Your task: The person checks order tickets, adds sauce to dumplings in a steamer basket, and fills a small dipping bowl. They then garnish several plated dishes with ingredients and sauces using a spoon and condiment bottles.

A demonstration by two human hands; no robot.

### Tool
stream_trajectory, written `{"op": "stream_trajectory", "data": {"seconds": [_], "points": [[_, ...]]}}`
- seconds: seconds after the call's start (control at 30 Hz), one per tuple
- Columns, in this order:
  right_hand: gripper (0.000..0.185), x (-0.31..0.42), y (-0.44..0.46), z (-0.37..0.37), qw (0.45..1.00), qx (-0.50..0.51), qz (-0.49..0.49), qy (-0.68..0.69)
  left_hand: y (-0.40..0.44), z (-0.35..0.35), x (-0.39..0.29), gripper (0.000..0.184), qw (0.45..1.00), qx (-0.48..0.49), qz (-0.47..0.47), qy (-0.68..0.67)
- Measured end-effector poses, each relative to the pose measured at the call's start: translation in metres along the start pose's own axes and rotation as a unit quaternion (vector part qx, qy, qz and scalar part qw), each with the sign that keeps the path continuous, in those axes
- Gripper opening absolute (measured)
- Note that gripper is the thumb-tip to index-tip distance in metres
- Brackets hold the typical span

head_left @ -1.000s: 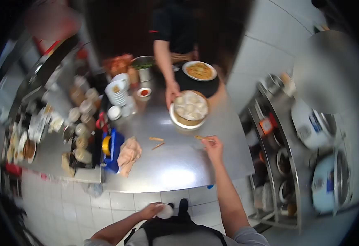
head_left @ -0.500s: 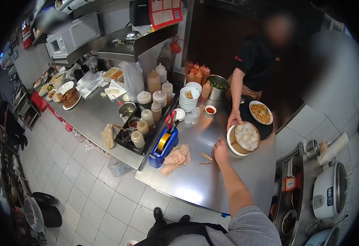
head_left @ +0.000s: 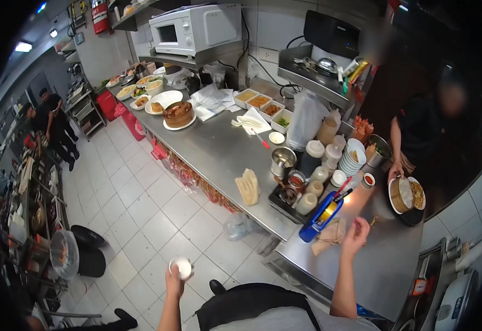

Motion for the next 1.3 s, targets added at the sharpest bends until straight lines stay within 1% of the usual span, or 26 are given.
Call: {"op": "stream_trajectory", "data": {"seconds": [0.03,0.07,0.1,0.13,0.17,0.23,0.3,0.37,0.43,0.47,0.5,0.53,0.63,0.7,0.77,0.83,0.9,1.03,1.07,1.13,1.23,1.3], "points": [[0.015,0.026,-0.002,0.035,0.999,0.017,-0.031,0.030,0.017,0.032,-0.057,0.050,0.999,0.047,0.010,-0.017],[0.013,0.052,-0.004,0.069,0.996,0.031,-0.062,0.060,0.041,0.049,-0.091,0.052,0.995,0.095,0.009,-0.041],[0.012,0.091,-0.009,0.103,0.993,0.047,-0.094,0.057,0.060,0.063,-0.116,0.056,0.988,0.142,0.004,-0.062],[0.009,0.112,-0.016,0.132,0.989,0.082,-0.115,0.042,0.076,0.075,-0.133,0.058,0.982,0.174,-0.009,-0.078],[0.008,0.142,-0.022,0.158,0.982,0.099,-0.162,0.017,0.091,0.089,-0.150,0.060,0.974,0.208,-0.020,-0.093],[0.007,0.167,-0.039,0.205,0.975,0.162,-0.140,0.058,0.120,0.119,-0.170,0.063,0.951,0.269,-0.059,-0.141],[0.009,0.174,-0.054,0.245,0.951,0.263,-0.153,0.063,0.140,0.145,-0.176,0.063,0.918,0.315,-0.115,-0.211],[0.013,0.156,-0.061,0.283,0.934,0.341,-0.093,0.054,0.157,0.170,-0.177,0.052,0.882,0.355,-0.169,-0.260],[0.012,0.135,-0.056,0.316,0.930,0.355,-0.080,0.045,0.173,0.190,-0.175,0.044,0.840,0.385,-0.218,-0.314],[0.012,0.125,-0.048,0.333,0.929,0.359,-0.074,0.042,0.183,0.195,-0.172,0.045,0.833,0.401,-0.217,-0.312],[0.012,0.116,-0.037,0.354,0.928,0.363,-0.070,0.041,0.193,0.197,-0.170,0.046,0.832,0.390,-0.235,-0.317],[0.010,0.102,-0.025,0.376,0.935,0.345,-0.002,0.079,0.203,0.198,-0.170,0.047,0.830,0.380,-0.250,-0.322],[0.010,0.063,0.020,0.460,0.938,0.345,-0.026,0.030,0.239,0.193,-0.176,0.050,0.831,0.357,-0.279,-0.324],[0.011,0.040,0.052,0.525,0.937,0.336,-0.090,0.038,0.260,0.190,-0.190,0.051,0.839,0.348,-0.279,-0.312],[0.014,0.006,0.083,0.589,0.923,0.357,-0.132,-0.046,0.284,0.188,-0.202,0.051,0.840,0.343,-0.265,-0.326],[0.019,-0.030,0.120,0.640,0.913,0.362,-0.119,-0.143,0.305,0.188,-0.216,0.052,0.830,0.331,-0.259,-0.366],[0.020,-0.056,0.156,0.681,0.907,0.346,-0.110,-0.215,0.321,0.191,-0.221,0.052,0.812,0.333,-0.275,-0.393],[0.020,-0.097,0.191,0.729,0.882,0.328,-0.100,-0.324,0.362,0.202,-0.229,0.053,0.796,0.360,-0.299,-0.384],[0.018,-0.107,0.193,0.739,0.862,0.345,-0.103,-0.357,0.373,0.207,-0.231,0.053,0.789,0.367,-0.310,-0.382],[0.017,-0.121,0.199,0.753,0.856,0.337,-0.096,-0.380,0.397,0.220,-0.237,0.053,0.773,0.396,-0.327,-0.372],[0.016,-0.142,0.203,0.772,0.839,0.323,-0.064,-0.432,0.432,0.238,-0.248,0.052,0.782,0.426,-0.337,-0.307],[0.017,-0.148,0.203,0.780,0.835,0.301,-0.046,-0.458,0.450,0.251,-0.258,0.051,0.763,0.445,-0.353,-0.307]]}}
Point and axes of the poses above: each hand's wrist, its own y-axis towards the middle knuckle, its own z-axis out of the palm, x = y × z, the point moved 8 cm from there along y, towards the middle knuckle, and after that the axes turned 8 degrees about y, right-handed, at the moved point
